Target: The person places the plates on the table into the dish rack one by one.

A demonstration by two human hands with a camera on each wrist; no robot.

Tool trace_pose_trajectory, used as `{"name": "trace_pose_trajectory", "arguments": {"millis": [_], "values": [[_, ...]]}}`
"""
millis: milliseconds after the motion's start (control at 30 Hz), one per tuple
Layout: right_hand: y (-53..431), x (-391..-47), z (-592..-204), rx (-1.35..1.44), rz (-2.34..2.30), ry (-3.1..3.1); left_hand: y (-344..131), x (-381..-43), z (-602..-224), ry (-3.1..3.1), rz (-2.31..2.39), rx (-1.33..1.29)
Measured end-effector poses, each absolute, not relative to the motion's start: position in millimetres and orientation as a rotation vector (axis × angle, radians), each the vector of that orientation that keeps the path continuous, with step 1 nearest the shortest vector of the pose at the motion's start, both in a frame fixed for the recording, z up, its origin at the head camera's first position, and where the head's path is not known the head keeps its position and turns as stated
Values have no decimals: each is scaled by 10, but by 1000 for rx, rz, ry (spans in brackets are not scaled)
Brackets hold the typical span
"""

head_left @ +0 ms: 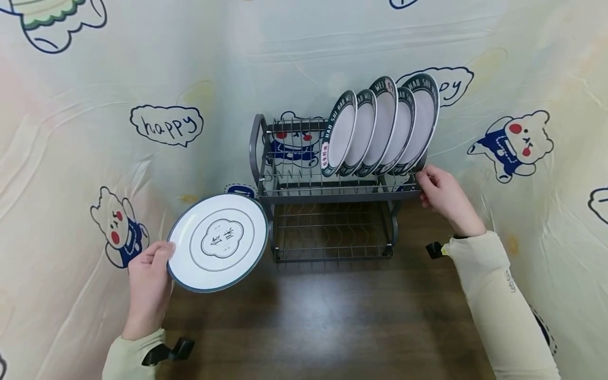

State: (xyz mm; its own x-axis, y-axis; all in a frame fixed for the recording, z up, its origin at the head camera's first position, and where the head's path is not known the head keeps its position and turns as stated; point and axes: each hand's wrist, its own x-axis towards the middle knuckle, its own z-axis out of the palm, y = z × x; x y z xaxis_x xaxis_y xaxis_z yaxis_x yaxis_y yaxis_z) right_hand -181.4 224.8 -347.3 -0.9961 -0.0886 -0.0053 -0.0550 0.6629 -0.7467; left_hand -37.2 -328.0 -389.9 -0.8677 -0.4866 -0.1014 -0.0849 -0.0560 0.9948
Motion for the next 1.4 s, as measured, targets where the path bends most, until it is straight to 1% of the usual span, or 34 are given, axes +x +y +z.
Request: {"name": "trace_pose_trajectory", "arguments": {"millis": [300, 567, 767, 900, 1067, 1233, 1400], "values": [[2240, -1830, -3509, -135, -1290, 2880, -3196, -383, -3781, -1968, -2024, 546], [2135, -1821, -3601, -151, -1304, 3038, -3084, -385, -3653, -1992, -2066, 459], [2112, -1764, -3676, -82, -1311, 3145, -2980, -449, -3593, -1990, -2083, 424], [2098, -1720, -3737, -24, -1254, 3290, -2923, -485, -3572, -2009, -2098, 369], [2070, -1660, -3798, -21, -1175, 3527, -2846, -520, -3544, -2018, -2130, 329], [2031, -1533, -3768, -45, -1370, 3611, -2760, -551, -3514, -2024, -2146, 313], [1912, -1389, -3683, -225, -1529, 3583, -2683, -586, -3496, -2073, -2108, 287]]}}
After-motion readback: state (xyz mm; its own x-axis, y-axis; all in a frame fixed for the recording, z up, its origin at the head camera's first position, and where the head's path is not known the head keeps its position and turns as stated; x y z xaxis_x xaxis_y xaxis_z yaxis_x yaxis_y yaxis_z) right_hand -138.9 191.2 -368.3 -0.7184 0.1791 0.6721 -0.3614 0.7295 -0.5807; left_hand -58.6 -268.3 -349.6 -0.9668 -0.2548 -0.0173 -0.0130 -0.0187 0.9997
